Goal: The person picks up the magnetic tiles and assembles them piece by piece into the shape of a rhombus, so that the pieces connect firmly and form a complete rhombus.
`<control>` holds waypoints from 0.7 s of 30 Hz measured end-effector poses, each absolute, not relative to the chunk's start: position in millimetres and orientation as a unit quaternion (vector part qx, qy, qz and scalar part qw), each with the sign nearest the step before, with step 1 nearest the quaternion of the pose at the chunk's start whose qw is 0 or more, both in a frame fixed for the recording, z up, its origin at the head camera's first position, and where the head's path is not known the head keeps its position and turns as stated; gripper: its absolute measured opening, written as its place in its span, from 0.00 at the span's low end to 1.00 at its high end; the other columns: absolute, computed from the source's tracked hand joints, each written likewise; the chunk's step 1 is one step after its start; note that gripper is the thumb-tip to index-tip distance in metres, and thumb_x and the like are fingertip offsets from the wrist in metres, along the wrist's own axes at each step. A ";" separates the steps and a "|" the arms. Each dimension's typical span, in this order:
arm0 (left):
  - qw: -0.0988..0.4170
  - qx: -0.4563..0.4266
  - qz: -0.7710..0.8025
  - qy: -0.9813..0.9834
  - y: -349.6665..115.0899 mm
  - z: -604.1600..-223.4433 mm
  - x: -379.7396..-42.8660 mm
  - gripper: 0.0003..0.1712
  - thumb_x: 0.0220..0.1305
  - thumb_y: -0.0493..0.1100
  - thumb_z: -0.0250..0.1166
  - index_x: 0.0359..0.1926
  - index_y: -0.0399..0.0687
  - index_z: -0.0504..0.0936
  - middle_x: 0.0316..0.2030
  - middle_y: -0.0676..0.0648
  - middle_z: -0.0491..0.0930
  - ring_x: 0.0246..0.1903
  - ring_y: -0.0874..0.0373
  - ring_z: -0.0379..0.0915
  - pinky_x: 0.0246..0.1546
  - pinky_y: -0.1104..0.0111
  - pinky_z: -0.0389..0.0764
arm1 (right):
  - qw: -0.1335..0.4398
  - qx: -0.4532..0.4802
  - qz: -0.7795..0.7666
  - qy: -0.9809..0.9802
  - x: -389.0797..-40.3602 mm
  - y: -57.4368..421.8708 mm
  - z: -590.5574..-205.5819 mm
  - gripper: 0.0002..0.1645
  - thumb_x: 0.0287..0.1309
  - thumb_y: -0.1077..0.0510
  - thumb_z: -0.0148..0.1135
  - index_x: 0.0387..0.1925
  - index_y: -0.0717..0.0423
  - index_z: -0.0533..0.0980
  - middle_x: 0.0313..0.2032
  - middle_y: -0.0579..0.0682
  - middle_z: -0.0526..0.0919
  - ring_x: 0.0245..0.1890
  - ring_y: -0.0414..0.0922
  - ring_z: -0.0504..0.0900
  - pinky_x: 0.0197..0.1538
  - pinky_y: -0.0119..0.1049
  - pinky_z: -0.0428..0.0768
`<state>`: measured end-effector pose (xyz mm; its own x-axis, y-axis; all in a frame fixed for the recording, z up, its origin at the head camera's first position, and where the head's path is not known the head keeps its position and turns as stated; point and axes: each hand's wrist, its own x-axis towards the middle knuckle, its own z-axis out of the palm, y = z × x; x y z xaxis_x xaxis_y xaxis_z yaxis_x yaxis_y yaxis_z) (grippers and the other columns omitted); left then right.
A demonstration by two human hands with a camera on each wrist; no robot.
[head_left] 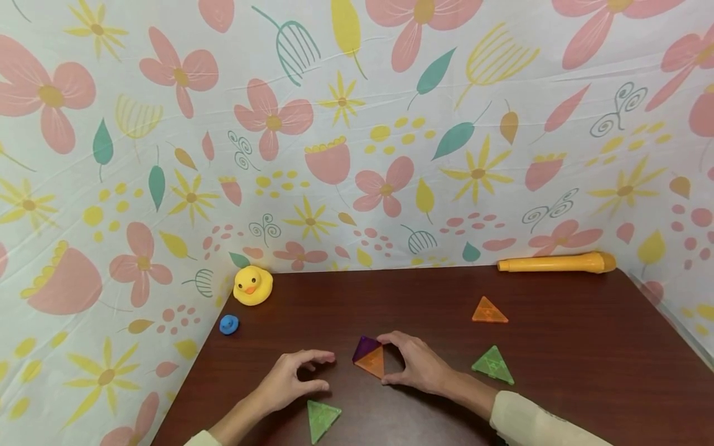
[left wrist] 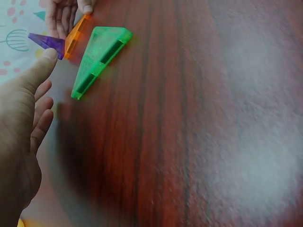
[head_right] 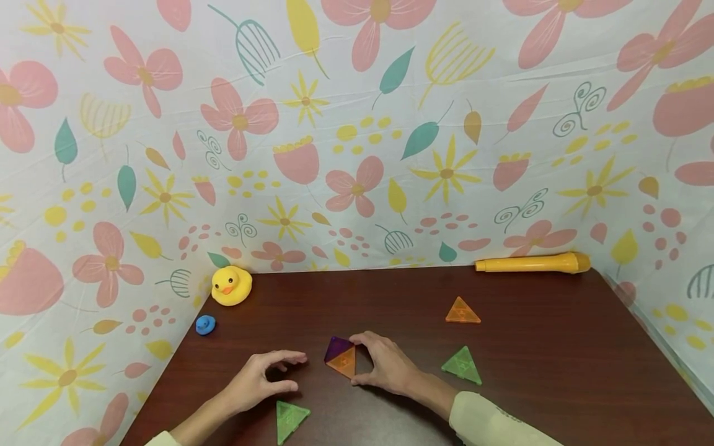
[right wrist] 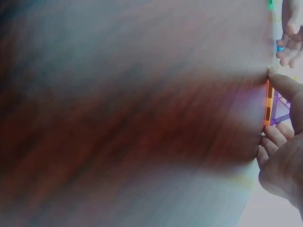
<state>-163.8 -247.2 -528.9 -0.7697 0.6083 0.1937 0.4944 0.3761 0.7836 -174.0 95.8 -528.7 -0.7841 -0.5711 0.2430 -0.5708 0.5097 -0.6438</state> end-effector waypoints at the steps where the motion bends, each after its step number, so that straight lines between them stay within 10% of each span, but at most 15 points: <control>1: 0.062 0.340 0.445 0.826 -248.6 -529.3 -162.9 0.29 0.65 0.43 0.78 0.65 0.45 0.83 0.59 0.48 0.86 0.58 0.51 0.82 0.52 0.60 0.85 | 0.001 -0.329 -0.371 0.868 -173.8 96.0 -528.2 0.44 0.52 0.49 0.86 0.65 0.61 0.76 0.58 0.55 0.83 0.59 0.53 0.84 0.59 0.54 0.83; 21: 0.087 0.374 0.361 0.850 -263.0 -524.7 -134.8 0.46 0.61 0.58 0.80 0.76 0.53 0.73 0.68 0.53 0.78 0.60 0.54 0.76 0.55 0.62 0.82 | -0.001 -0.324 -0.362 0.874 -173.3 95.1 -529.4 0.44 0.51 0.51 0.87 0.66 0.61 0.76 0.59 0.54 0.83 0.59 0.51 0.83 0.59 0.53 0.83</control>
<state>-134.8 -263.0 -524.7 -0.7049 0.6987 0.1226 0.5734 0.4595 0.6783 -173.3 95.1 -529.4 -0.7901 -0.5657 0.2362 -0.5670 0.5279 -0.6323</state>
